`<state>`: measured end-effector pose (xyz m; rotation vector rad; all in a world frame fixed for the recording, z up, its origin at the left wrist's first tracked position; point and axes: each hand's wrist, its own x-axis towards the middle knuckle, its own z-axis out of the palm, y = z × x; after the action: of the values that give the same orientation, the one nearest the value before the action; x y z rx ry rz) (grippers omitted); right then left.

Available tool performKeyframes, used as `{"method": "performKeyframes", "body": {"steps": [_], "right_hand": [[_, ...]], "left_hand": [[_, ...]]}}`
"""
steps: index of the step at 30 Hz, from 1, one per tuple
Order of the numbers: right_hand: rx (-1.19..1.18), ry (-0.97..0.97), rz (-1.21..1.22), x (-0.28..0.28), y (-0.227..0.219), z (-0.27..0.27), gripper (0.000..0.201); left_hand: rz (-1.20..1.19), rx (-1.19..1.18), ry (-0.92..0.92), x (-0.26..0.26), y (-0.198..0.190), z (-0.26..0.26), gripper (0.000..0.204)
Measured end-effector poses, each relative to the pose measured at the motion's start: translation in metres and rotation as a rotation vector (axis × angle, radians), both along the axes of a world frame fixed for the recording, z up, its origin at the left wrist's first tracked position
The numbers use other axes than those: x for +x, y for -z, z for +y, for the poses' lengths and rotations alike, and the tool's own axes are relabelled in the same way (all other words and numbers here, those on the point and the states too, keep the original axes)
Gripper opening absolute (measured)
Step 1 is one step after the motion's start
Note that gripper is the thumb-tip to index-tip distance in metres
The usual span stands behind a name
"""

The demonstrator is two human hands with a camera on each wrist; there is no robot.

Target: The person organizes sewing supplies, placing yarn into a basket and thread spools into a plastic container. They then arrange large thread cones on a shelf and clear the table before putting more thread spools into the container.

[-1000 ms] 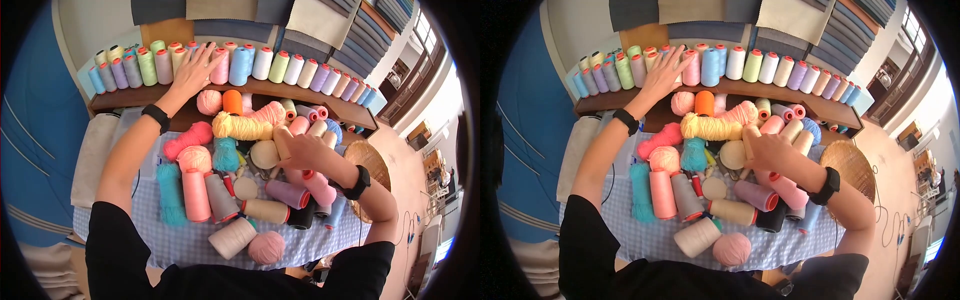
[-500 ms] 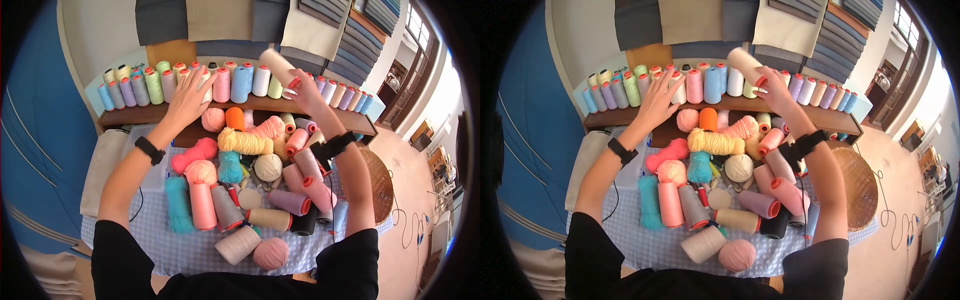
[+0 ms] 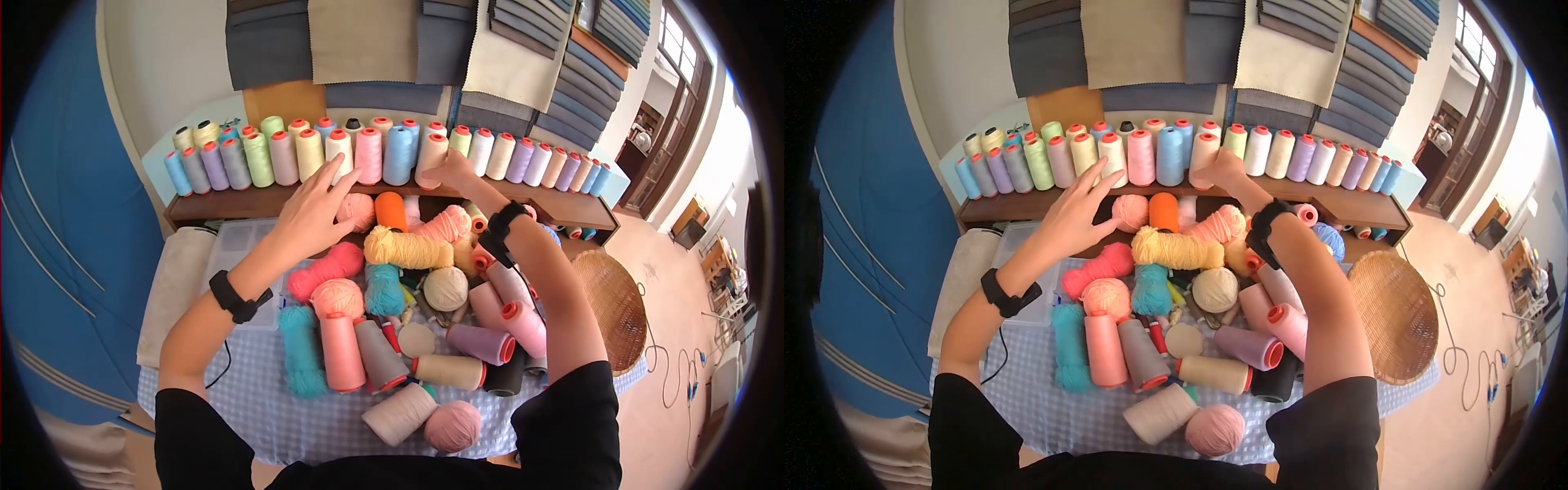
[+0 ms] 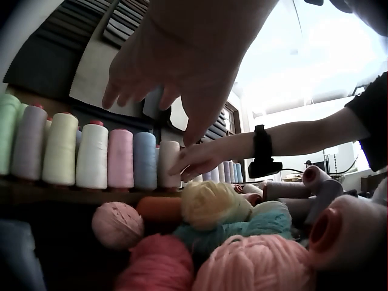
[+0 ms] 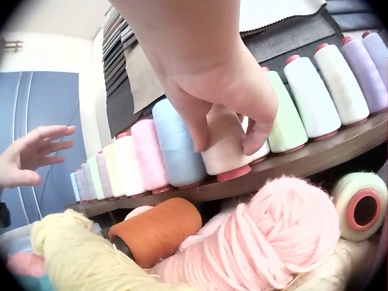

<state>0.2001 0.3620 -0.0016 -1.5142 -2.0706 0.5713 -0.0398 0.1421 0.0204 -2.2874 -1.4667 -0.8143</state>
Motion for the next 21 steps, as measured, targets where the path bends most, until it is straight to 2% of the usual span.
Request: {"method": "performKeyframes", "body": {"steps": [3,5,6,8,10,12,13,14,16,18,20,21], "right_hand": [[0.075,0.031,0.077,-0.003,0.015,0.013,0.075],[-0.096,0.031,0.139,0.007,0.009,0.001,0.071],[-0.143,0.021,0.129,0.012,-0.002,-0.017,0.062],[-0.18,-0.096,0.055,0.022,-0.022,-0.051,0.047],[-0.168,-0.301,-0.095,0.033,-0.02,-0.058,0.036],[-0.103,-0.433,-0.21,0.031,-0.031,-0.107,0.034],[-0.049,-0.458,-0.44,0.025,-0.038,-0.131,0.031],[0.185,-0.568,-0.5,0.028,-0.029,-0.148,0.033],[0.17,-0.581,-0.619,0.017,-0.036,-0.2,0.037],[0.027,-0.636,-0.608,0.005,-0.031,-0.227,0.039],[0.017,-0.749,-0.484,-0.002,-0.033,-0.252,0.041],[-0.039,-0.81,-0.405,-0.005,-0.03,-0.258,0.047]], "left_hand": [[-0.05,-0.09,0.009,-0.004,0.003,-0.012,0.063],[-0.046,-0.283,-0.009,-0.002,0.004,-0.024,0.051],[-0.055,-0.301,-0.011,0.002,0.002,-0.033,0.051],[0.155,-0.607,-0.066,0.008,-0.003,-0.054,0.045],[0.099,-0.747,-0.064,0.011,0.0,-0.074,0.046],[0.151,-0.868,0.009,0.018,0.001,-0.09,0.049],[0.13,-0.864,0.011,0.021,0.004,-0.094,0.047],[0.123,-0.876,0.007,0.02,0.012,-0.095,0.047],[-0.082,-0.806,0.054,0.018,0.028,-0.093,0.045],[-0.127,-0.834,0.105,0.02,0.025,-0.095,0.045],[-0.146,-0.845,0.173,0.022,0.016,-0.095,0.044],[-0.243,-0.852,0.173,0.024,0.011,-0.098,0.043]]}}
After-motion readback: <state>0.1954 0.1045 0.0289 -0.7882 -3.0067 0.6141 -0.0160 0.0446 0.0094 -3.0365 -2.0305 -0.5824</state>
